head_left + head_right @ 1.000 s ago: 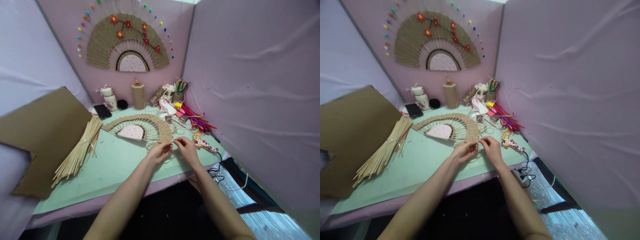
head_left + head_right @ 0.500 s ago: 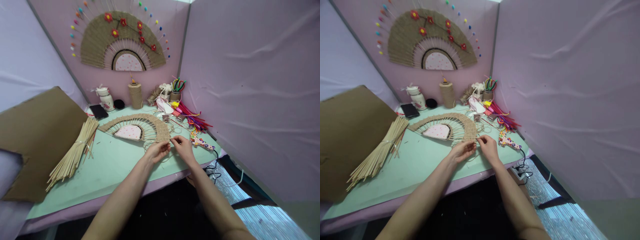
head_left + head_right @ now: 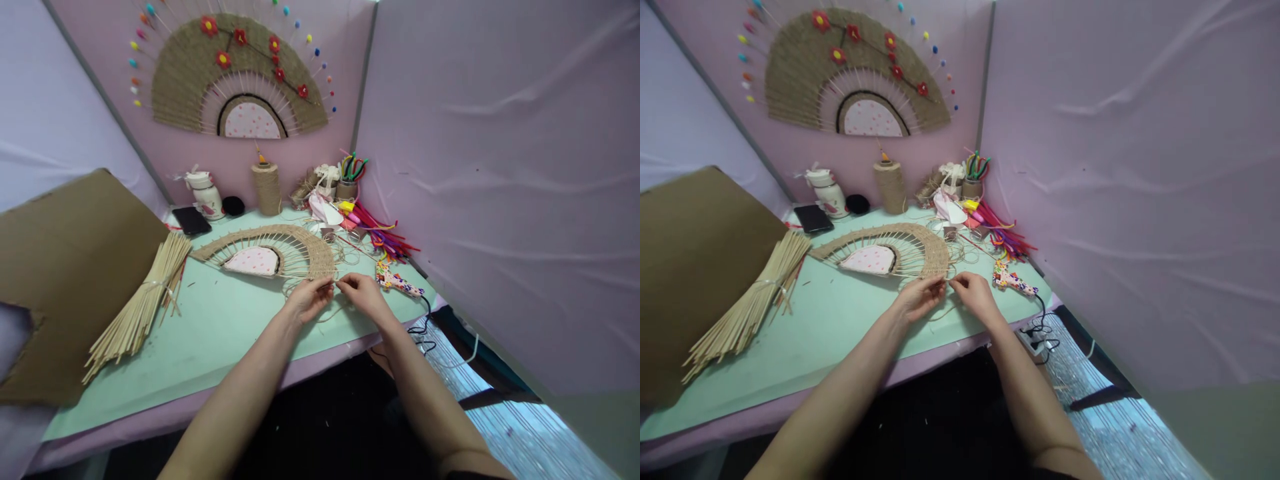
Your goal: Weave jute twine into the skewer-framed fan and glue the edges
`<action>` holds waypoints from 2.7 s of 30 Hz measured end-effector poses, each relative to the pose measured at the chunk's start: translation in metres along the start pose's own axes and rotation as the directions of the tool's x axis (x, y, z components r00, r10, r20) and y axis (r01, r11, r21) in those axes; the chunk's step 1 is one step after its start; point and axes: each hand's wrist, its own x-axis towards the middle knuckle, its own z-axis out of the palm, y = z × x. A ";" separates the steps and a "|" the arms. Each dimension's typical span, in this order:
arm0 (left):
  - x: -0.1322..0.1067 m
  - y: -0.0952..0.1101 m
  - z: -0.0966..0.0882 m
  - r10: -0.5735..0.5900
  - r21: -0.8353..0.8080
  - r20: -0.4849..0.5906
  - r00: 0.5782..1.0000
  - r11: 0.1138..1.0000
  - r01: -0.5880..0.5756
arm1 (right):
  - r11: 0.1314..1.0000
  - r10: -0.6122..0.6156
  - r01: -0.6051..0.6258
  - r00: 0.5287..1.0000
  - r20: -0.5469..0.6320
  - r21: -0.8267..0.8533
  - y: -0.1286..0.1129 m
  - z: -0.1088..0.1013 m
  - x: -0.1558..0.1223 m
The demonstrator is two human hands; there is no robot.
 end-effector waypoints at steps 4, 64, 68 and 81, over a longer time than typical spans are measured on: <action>-0.001 0.001 0.001 -0.012 -0.007 0.004 1.000 1.000 0.012 | 1.000 0.007 -0.007 0.999 0.034 -0.018 0.002 0.000 0.000; -0.001 0.003 -0.001 0.100 0.167 0.068 0.993 0.980 -0.110 | 0.813 0.199 -0.292 0.952 0.232 0.504 0.015 -0.049 -0.071; -0.001 0.002 -0.001 0.103 0.171 0.054 0.993 0.979 -0.111 | 0.971 0.065 -0.077 0.996 0.061 0.228 0.014 -0.034 -0.079; 0.000 0.001 -0.002 0.126 0.161 0.085 0.988 0.977 -0.138 | 0.896 -0.424 0.402 0.901 -0.089 -0.190 0.020 -0.002 -0.071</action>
